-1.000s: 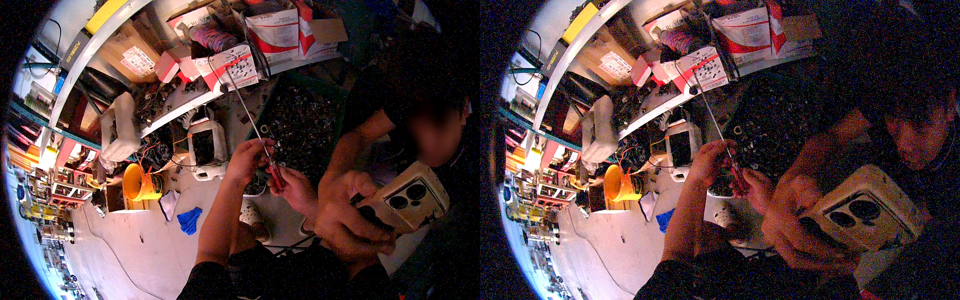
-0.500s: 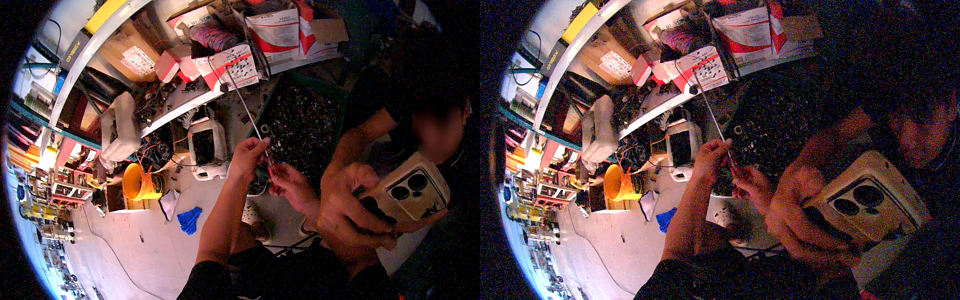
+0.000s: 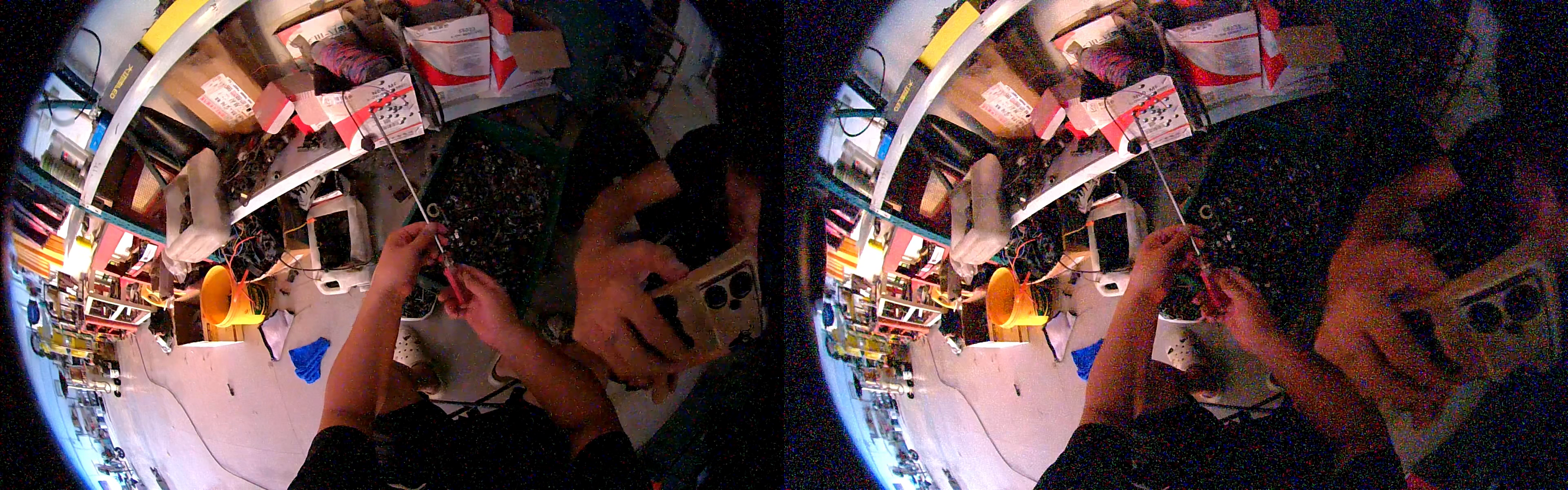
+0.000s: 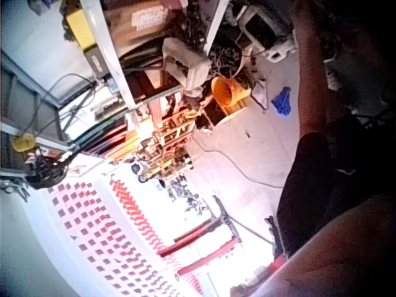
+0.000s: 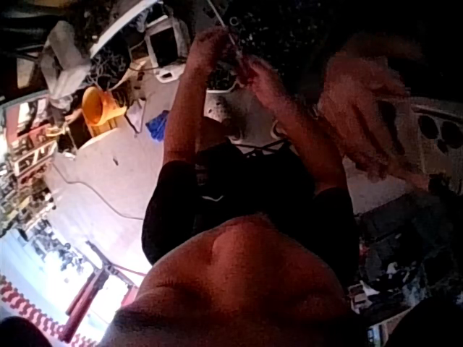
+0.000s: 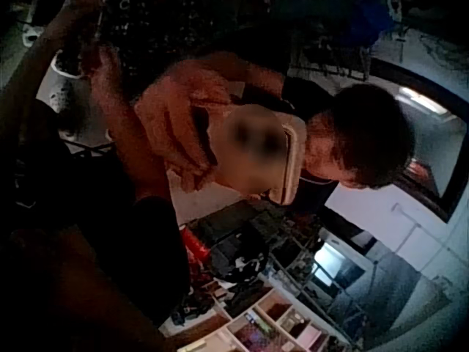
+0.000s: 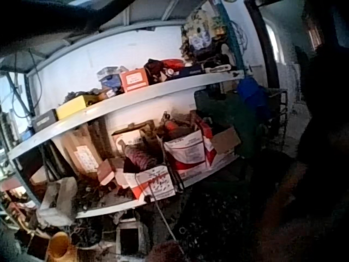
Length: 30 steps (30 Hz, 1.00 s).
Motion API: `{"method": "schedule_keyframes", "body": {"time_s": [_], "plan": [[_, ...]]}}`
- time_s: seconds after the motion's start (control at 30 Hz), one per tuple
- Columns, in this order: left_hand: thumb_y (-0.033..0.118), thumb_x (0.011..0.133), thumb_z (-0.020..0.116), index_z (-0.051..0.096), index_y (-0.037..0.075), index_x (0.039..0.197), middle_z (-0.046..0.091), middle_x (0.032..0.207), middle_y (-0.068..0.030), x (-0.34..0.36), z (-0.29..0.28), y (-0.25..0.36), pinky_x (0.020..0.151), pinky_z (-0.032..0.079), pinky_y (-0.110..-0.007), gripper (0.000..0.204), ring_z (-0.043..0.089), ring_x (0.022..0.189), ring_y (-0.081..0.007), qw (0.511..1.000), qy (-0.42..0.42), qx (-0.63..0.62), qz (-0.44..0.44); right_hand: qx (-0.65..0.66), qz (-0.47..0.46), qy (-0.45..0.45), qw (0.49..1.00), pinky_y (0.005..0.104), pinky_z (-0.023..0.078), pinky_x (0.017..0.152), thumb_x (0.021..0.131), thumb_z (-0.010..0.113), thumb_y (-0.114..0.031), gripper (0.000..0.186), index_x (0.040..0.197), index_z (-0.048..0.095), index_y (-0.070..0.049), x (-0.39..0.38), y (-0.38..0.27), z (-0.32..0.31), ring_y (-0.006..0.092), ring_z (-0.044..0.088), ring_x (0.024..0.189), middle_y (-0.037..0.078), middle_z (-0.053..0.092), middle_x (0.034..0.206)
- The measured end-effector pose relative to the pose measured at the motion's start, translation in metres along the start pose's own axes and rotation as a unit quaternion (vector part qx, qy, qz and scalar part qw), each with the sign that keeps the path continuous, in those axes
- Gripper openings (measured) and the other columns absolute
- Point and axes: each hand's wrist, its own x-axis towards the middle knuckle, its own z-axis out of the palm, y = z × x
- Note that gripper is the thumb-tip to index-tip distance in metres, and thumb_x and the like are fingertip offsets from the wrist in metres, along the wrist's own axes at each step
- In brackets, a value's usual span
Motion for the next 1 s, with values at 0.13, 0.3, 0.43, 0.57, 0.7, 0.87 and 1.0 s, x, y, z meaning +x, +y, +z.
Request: {"method": "schedule_keyframes", "body": {"time_s": [0.13, 0.3, 0.43, 0.57, 0.7, 0.87, 1.0], "plan": [[0.023, 0.090, 0.062, 0.062, 0.009, 0.084, 0.061, 0.074, 0.0005, 0.006, -0.007, -0.010, 0.054, 0.042, -0.022, 0.016, 0.053, 0.061, -0.0087, 1.000, 0.016, 0.014, 0.018, -0.033, 0.015, -0.003, 0.999, 0.0302, 0.045, 0.062, 0.094, 0.053, -0.027, 0.025, 0.110, 0.054, -0.008, 0.001, -0.002, 0.002, 0.0196, 0.059, 0.071, 0.008, 0.063, 0.089], [0.025, 0.088, 0.066, 0.059, 0.011, 0.076, 0.056, 0.067, 0.0029, 0.005, -0.003, -0.006, 0.052, 0.039, -0.021, 0.020, 0.050, 0.058, -0.0076, 0.998, 0.051, 0.023, -0.006, -0.106, -0.007, 0.011, 0.994, 0.0299, 0.044, 0.062, 0.090, 0.061, -0.018, 0.021, 0.107, 0.053, -0.007, 0.000, 0.003, 0.002, 0.0174, 0.058, 0.070, 0.005, 0.059, 0.089], [0.028, 0.091, 0.061, 0.059, 0.010, 0.081, 0.057, 0.070, 0.0021, 0.006, -0.003, -0.007, 0.054, 0.041, -0.022, 0.021, 0.050, 0.058, -0.0080, 0.998, 0.042, 0.041, 0.001, -0.126, -0.023, -0.004, 0.992, 0.0300, 0.044, 0.062, 0.092, 0.058, -0.021, 0.023, 0.108, 0.054, -0.005, 0.002, 0.006, -0.003, 0.0180, 0.058, 0.071, 0.005, 0.059, 0.091], [0.029, 0.094, 0.055, 0.061, 0.007, 0.090, 0.061, 0.077, -0.0004, 0.004, -0.004, -0.004, 0.055, 0.043, -0.024, 0.023, 0.053, 0.060, -0.0094, 1.000, 0.002, 0.008, 0.001, -0.048, -0.007, -0.030, 0.998, 0.0311, 0.045, 0.065, 0.095, 0.051, -0.028, 0.030, 0.110, 0.057, -0.002, 0.001, 0.004, -0.006, 0.0195, 0.058, 0.074, 0.009, 0.061, 0.096], [0.025, 0.094, 0.054, 0.063, 0.004, 0.096, 0.064, 0.080, -0.0027, 0.001, -0.003, -0.003, 0.055, 0.044, -0.024, 0.022, 0.055, 0.061, -0.0108, 1.000, -0.018, 0.003, 0.007, 0.003, -0.014, -0.045, 0.999, 0.0320, 0.045, 0.067, 0.096, 0.048, -0.029, 0.032, 0.111, 0.058, -0.002, 0.001, 0.003, -0.006, 0.0198, 0.058, 0.079, 0.010, 0.061, 0.100], [0.021, 0.091, 0.061, 0.062, 0.006, 0.081, 0.061, 0.070, -0.0002, 0.001, -0.002, -0.006, 0.051, 0.036, -0.020, 0.018, 0.047, 0.055, -0.0056, 1.000, 0.021, 0.010, 0.017, -0.004, 0.006, 0.003, 1.000, 0.0316, 0.045, 0.066, 0.095, 0.052, -0.025, 0.030, 0.115, 0.055, -0.004, -0.001, -0.001, 0.005, 0.0181, 0.057, 0.081, 0.007, 0.059, 0.099], [0.026, 0.088, 0.066, 0.058, 0.010, 0.078, 0.056, 0.066, 0.0031, 0.006, -0.004, -0.010, 0.051, 0.039, -0.023, 0.020, 0.049, 0.055, -0.0080, 0.997, 0.060, 0.033, 0.021, -0.107, -0.009, -0.011, 0.994, 0.0306, 0.044, 0.066, 0.093, 0.055, -0.022, 0.027, 0.115, 0.054, -0.005, -0.001, 0.001, 0.004, 0.0169, 0.056, 0.077, 0.004, 0.056, 0.096]]}}
